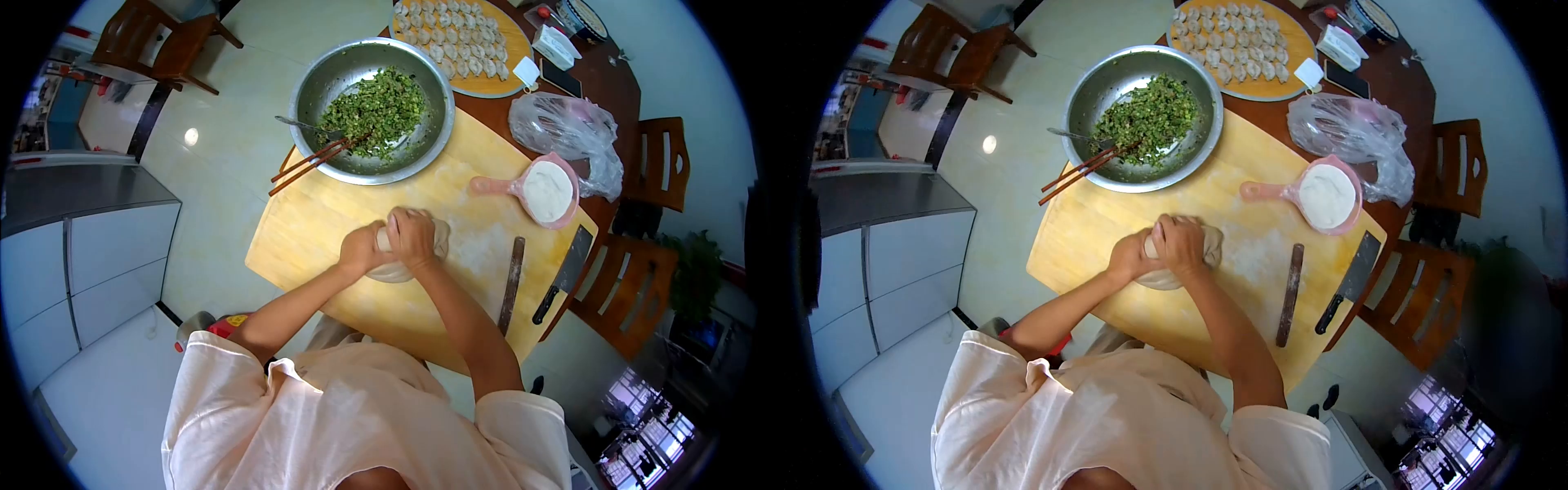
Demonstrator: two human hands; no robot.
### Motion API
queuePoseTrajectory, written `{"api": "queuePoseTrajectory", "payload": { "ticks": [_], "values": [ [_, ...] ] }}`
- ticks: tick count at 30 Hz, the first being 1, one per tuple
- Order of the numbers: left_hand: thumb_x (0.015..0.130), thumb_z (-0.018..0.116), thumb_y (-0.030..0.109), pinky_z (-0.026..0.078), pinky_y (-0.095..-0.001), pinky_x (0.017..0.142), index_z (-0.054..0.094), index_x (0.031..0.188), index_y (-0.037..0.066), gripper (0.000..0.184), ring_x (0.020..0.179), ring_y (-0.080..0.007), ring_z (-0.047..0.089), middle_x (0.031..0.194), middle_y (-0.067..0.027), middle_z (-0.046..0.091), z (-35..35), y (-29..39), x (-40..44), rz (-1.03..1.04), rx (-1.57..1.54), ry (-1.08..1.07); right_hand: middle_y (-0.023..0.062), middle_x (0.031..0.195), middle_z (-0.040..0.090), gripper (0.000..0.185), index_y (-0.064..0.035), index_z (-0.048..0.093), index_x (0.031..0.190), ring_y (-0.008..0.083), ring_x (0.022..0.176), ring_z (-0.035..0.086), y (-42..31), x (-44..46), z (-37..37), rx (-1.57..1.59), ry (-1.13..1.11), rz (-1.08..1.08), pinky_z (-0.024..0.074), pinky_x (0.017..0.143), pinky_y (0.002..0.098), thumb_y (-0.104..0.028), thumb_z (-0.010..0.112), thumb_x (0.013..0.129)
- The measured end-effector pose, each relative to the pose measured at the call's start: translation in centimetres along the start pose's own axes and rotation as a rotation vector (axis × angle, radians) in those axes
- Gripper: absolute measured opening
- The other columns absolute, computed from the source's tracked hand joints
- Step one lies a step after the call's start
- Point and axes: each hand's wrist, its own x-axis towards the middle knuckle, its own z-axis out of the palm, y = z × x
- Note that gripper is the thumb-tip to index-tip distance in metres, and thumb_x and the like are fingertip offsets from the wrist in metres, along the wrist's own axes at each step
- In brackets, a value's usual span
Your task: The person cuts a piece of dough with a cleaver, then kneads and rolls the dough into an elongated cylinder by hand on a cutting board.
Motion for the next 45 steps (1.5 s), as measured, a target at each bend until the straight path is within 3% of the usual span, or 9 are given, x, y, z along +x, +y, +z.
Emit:
{"api": "queuePoseTrajectory", "payload": {
  "ticks": [4,7,9,12,15,27,28,34,45],
  "values": [
    [0.061,0.079,0.065,0.053,-0.0404,0.074,0.068,0.096,0.004,0.071,0.083,-0.0334,0.069,0.091,-0.0182,0.071,-0.2,-0.8,1.6,-0.156,-0.093,-0.111,0.0151,0.085,0.069,0.030,-0.0032,0.065,0.092,0.0291,0.075,0.066,-0.1,2.0,-0.2,0.247,-0.109,0.250,0.0501,0.071,0.0369,-0.031,0.055,0.096],
    [0.061,0.078,0.067,0.052,-0.0380,0.081,0.069,0.099,0.003,0.075,0.090,-0.0306,0.069,0.096,-0.0172,0.071,0.6,-0.9,-1.4,-0.128,-0.258,-0.042,0.0105,0.087,0.071,0.031,-0.0030,0.067,0.095,0.0231,0.081,0.069,1.7,2.2,-2.1,1.169,0.162,0.452,0.0507,0.076,0.0330,-0.032,0.057,0.098],
    [0.067,0.084,0.050,0.051,-0.0335,0.085,0.068,0.105,0.003,0.063,0.094,-0.0229,0.067,0.100,-0.0122,0.071,0.1,-1.8,-3.9,-0.096,-0.508,-0.079,0.0059,0.095,0.069,0.035,-0.0022,0.067,0.106,0.0160,0.092,0.065,1.8,-1.3,-5.9,0.687,0.223,0.141,0.0497,0.085,0.0304,-0.031,0.048,0.103],
    [0.071,0.087,0.028,0.050,-0.0293,0.087,0.066,0.108,0.003,0.050,0.096,-0.0148,0.063,0.102,-0.0068,0.069,-2.3,-1.3,-6.7,0.034,-0.740,-0.141,0.0064,0.104,0.066,0.035,-0.0019,0.065,0.111,0.0144,0.100,0.061,2.6,-6.8,-7.6,0.680,0.186,0.292,0.0472,0.091,0.0284,-0.030,0.045,0.105],
    [0.070,0.087,0.030,0.051,-0.0308,0.085,0.066,0.109,0.004,0.052,0.094,-0.0198,0.065,0.103,-0.0096,0.070,-3.8,0.1,-7.5,0.127,-0.637,-0.221,0.0060,0.106,0.065,0.030,-0.0022,0.064,0.115,0.0143,0.100,0.059,-0.8,-10.2,-8.8,1.366,0.122,0.605,0.0460,0.092,0.0275,-0.024,0.047,0.104],
    [0.059,0.090,0.030,0.029,-0.0587,0.112,0.038,0.140,0.006,0.100,0.133,-0.0388,0.041,0.139,-0.0178,0.046,1.6,4.7,-11.4,0.613,0.660,0.057,0.0125,0.109,0.066,0.028,-0.0015,0.062,0.118,0.0234,0.104,0.064,5.5,-23.2,-9.8,0.079,0.510,0.411,0.0493,0.089,0.0312,-0.008,0.065,0.090],
    [0.061,0.089,0.029,0.029,-0.0576,0.112,0.040,0.138,0.003,0.095,0.130,-0.0387,0.043,0.135,-0.0200,0.048,2.4,5.1,-11.3,0.524,0.562,0.075,0.0158,0.113,0.063,0.034,-0.0009,0.061,0.116,0.0356,0.103,0.060,7.0,-24.1,-11.8,0.053,0.585,0.558,0.0488,0.092,0.0406,-0.010,0.071,0.084],
    [0.063,0.087,0.024,0.039,-0.0502,0.102,0.050,0.126,0.002,0.077,0.116,-0.0404,0.052,0.125,-0.0226,0.054,3.1,4.4,-9.6,0.658,0.413,0.148,0.0180,0.123,0.057,0.050,-0.0030,0.054,0.126,0.0371,0.113,0.055,17.2,-28.4,-16.4,-0.585,0.633,0.907,0.0477,0.094,0.0442,-0.017,0.074,0.082],
    [0.076,0.076,0.024,0.045,-0.0442,0.090,0.062,0.111,0.006,0.042,0.107,-0.0343,0.058,0.117,-0.0132,0.061,3.2,3.3,-8.6,0.747,0.054,0.165,0.0249,0.101,0.064,0.040,-0.0006,0.050,0.120,0.0419,0.100,0.062,16.3,-25.7,-20.5,-0.223,0.590,0.950,0.0491,0.086,0.0459,-0.013,0.062,0.084]
  ]
}}
